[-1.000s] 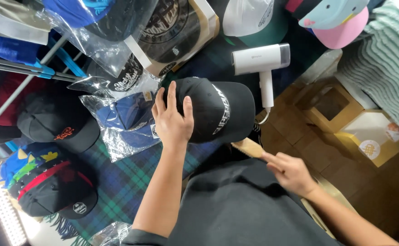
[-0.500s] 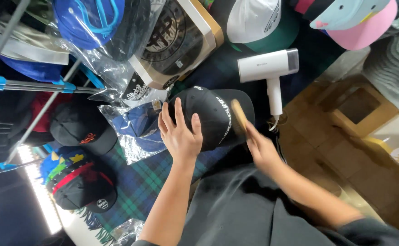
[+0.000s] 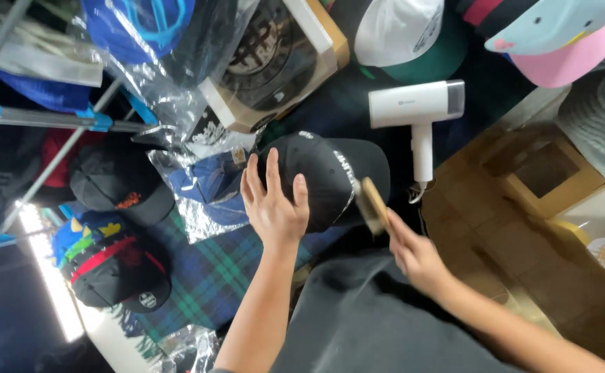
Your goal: The person cleans a black baseball cap on a wooden head form using a brush and a hairdryer. After cleaning, the person removes the cap from the head form and places it into a clear plastic bag for packaging.
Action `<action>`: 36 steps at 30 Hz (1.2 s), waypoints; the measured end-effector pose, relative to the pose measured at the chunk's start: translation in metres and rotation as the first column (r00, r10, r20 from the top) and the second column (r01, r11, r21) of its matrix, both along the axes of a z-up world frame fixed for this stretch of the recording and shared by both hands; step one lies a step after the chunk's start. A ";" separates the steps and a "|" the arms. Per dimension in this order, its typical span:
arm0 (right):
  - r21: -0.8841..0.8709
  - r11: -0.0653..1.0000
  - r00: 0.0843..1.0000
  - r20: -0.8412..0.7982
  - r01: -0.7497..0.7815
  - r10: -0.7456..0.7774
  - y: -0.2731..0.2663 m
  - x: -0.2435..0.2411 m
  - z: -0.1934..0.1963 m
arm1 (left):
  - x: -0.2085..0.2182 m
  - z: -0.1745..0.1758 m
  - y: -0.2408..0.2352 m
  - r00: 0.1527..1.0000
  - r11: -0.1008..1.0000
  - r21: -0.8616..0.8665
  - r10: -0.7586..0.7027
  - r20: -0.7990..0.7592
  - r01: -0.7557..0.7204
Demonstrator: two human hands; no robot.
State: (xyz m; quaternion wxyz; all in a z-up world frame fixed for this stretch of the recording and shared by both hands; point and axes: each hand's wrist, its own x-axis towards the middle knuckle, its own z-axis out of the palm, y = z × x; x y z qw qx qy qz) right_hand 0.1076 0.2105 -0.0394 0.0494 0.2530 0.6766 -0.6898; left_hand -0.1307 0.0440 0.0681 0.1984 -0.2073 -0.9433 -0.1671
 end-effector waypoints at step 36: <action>0.733 0.679 0.974 -0.170 0.025 0.148 0.001 -0.012 -0.027 | 0.003 -0.013 0.000 0.998 0.971 0.239 0.022 -0.050 -0.010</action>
